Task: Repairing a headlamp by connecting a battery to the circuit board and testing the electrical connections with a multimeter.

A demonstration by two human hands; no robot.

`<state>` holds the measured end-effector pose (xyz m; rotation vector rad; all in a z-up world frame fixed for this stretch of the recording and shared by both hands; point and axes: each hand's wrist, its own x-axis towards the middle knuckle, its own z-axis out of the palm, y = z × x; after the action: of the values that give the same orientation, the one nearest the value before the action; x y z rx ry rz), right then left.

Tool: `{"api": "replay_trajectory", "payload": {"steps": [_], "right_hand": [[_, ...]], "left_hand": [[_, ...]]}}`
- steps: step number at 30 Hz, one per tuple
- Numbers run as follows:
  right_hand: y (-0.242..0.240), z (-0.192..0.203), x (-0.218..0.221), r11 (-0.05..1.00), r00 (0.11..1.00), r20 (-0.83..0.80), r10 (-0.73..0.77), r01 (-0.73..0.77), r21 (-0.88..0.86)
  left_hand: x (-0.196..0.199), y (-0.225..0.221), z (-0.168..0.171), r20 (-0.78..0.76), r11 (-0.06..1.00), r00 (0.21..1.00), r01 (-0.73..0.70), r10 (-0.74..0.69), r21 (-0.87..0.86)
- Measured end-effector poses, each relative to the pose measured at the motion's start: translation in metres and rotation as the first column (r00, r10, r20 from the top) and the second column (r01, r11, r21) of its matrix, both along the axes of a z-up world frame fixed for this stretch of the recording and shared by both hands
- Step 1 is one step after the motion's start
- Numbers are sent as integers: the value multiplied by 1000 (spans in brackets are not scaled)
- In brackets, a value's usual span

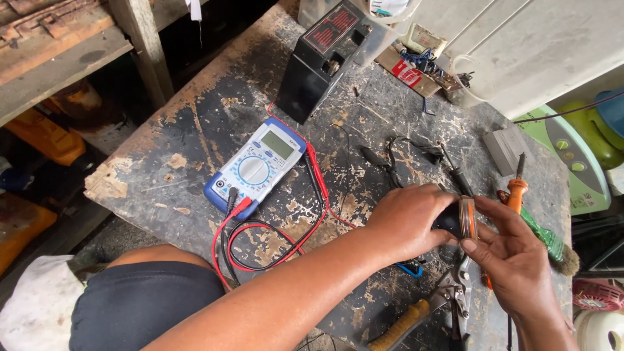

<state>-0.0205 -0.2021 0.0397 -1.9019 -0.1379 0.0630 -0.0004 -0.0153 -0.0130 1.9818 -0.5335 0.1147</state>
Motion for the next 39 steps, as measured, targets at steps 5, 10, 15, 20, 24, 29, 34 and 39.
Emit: {"api": "replay_trajectory", "payload": {"steps": [5,10,15,20,24,29,34,39], "right_hand": [[-5,5,1,999,1000,-22,8,-8,-32],[-8,8,4,993,999,-43,-28,22,-116],[-9,7,4,1000,996,-89,-1,-1,-26],[-1,5,-6,997,996,-62,-62,65,48],[-24,-17,-1,999,998,-68,-13,16,47],[-16,-18,-12,997,988,-150,-26,35,63],[-2,-19,-24,994,989,-144,-31,46,100],[-1,-27,-27,958,991,-49,127,-109,267]], "left_hand": [[2,-4,-4,24,1000,1000,18,-18,17],[2,-7,-3,93,996,995,7,-16,90],[3,-6,0,83,993,996,8,-19,121],[-13,4,9,90,990,995,-58,47,130],[-31,16,27,130,965,985,-140,113,221],[-47,18,45,154,887,982,-169,113,429],[-56,40,81,-351,918,933,205,-79,340],[-58,32,48,-224,991,974,49,-20,126]]}}
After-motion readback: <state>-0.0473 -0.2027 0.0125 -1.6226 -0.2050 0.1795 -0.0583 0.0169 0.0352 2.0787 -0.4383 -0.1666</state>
